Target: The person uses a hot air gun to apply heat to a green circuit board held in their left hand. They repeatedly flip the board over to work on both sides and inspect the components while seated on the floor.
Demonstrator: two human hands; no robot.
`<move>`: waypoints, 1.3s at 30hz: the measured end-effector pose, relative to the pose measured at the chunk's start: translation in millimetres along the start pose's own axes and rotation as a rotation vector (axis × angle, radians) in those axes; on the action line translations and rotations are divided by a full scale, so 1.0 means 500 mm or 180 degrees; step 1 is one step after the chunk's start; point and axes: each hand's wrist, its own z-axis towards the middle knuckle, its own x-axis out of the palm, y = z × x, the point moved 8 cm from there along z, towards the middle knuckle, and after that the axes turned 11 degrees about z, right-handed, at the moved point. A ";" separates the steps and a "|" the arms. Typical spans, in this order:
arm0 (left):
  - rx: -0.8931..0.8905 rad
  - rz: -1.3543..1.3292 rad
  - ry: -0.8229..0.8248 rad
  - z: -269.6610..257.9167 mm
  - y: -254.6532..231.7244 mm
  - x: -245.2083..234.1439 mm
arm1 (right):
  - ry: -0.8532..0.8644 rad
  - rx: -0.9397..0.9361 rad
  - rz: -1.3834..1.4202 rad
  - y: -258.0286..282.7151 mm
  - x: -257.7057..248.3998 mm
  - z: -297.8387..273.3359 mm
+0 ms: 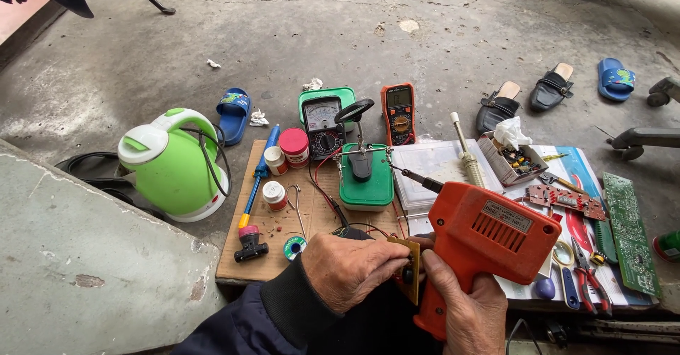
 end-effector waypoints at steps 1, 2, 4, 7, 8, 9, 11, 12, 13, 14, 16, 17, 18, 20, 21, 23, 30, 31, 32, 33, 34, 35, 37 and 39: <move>0.0130 0.0035 0.0053 -0.001 -0.003 0.002 | 0.0030 -0.0032 -0.0031 -0.001 0.001 0.000; 0.0126 0.0038 0.0050 -0.002 0.002 0.003 | 0.0035 -0.0033 -0.0035 0.006 0.006 -0.009; 0.0300 0.0027 0.0033 -0.006 0.003 0.002 | 0.0273 -0.0019 0.0444 0.018 0.030 -0.028; -0.0136 -0.0401 0.0308 0.001 0.021 0.004 | 0.0286 0.0007 0.0280 0.027 0.032 -0.037; -0.0142 -0.0404 0.0307 -0.001 0.016 0.005 | 0.0286 0.0009 0.0273 0.026 0.032 -0.038; -0.0299 -0.0518 0.0307 -0.003 0.018 0.006 | 0.0244 0.0005 0.0265 0.025 0.030 -0.039; -0.0463 -0.0631 0.0308 -0.003 0.021 0.004 | 0.0204 0.0007 0.0252 0.019 0.027 -0.034; -0.0263 -0.0468 0.0191 0.000 0.014 -0.007 | 0.0169 -0.0014 0.0213 0.015 0.023 -0.030; -0.0067 -0.0299 0.0076 0.001 0.005 -0.018 | 0.0141 -0.0032 0.0173 0.011 0.020 -0.026; -0.0079 -0.0290 0.0078 0.000 0.013 -0.016 | 0.0152 -0.0025 0.0167 0.009 0.021 -0.026; 0.0334 0.0055 0.0053 0.001 0.007 -0.010 | 0.0146 -0.0070 0.0152 0.011 0.021 -0.026; 0.0339 0.0053 0.0055 0.005 0.008 -0.014 | 0.0143 -0.0070 0.0156 0.011 0.020 -0.025; 0.0397 0.0125 0.0069 0.009 0.007 -0.016 | 0.0133 -0.0036 0.0104 0.009 0.018 -0.024; 0.0464 0.0177 0.0086 0.015 0.005 -0.018 | 0.0102 -0.0003 0.0053 0.013 0.017 -0.026; 0.0501 0.0083 0.0090 0.016 0.004 -0.021 | 0.0115 0.0034 0.0112 0.016 0.021 -0.030; 0.0532 -0.0009 0.0094 0.016 0.007 -0.022 | 0.0133 0.0074 0.0166 0.017 0.025 -0.033; 0.0546 -0.0082 -0.0131 0.009 0.004 -0.028 | 0.0102 -0.0156 -0.0081 0.006 0.013 -0.020; 0.0487 -0.0171 -0.0096 0.007 0.007 -0.024 | 0.0173 -0.0259 -0.0093 0.010 0.016 -0.022; 0.0477 -0.0175 -0.0099 0.005 0.004 -0.025 | 0.0173 -0.0258 -0.0104 0.012 0.016 -0.025; 0.0410 -0.0200 -0.0082 0.005 0.004 -0.025 | 0.0106 -0.0256 -0.0319 0.014 0.014 -0.026; 0.0344 -0.0226 -0.0065 0.004 0.005 -0.025 | 0.0039 -0.0254 -0.0535 0.017 0.013 -0.028; 0.0331 -0.0222 -0.0072 0.002 0.004 -0.021 | 0.0047 -0.0255 -0.0548 0.016 0.015 -0.028; 0.0314 0.0081 -0.0196 -0.005 0.003 -0.019 | 0.0147 -0.0354 -0.0383 0.017 0.023 -0.030; 0.0294 0.0053 -0.0257 -0.010 0.001 -0.016 | 0.0101 -0.0361 -0.0396 0.012 0.021 -0.029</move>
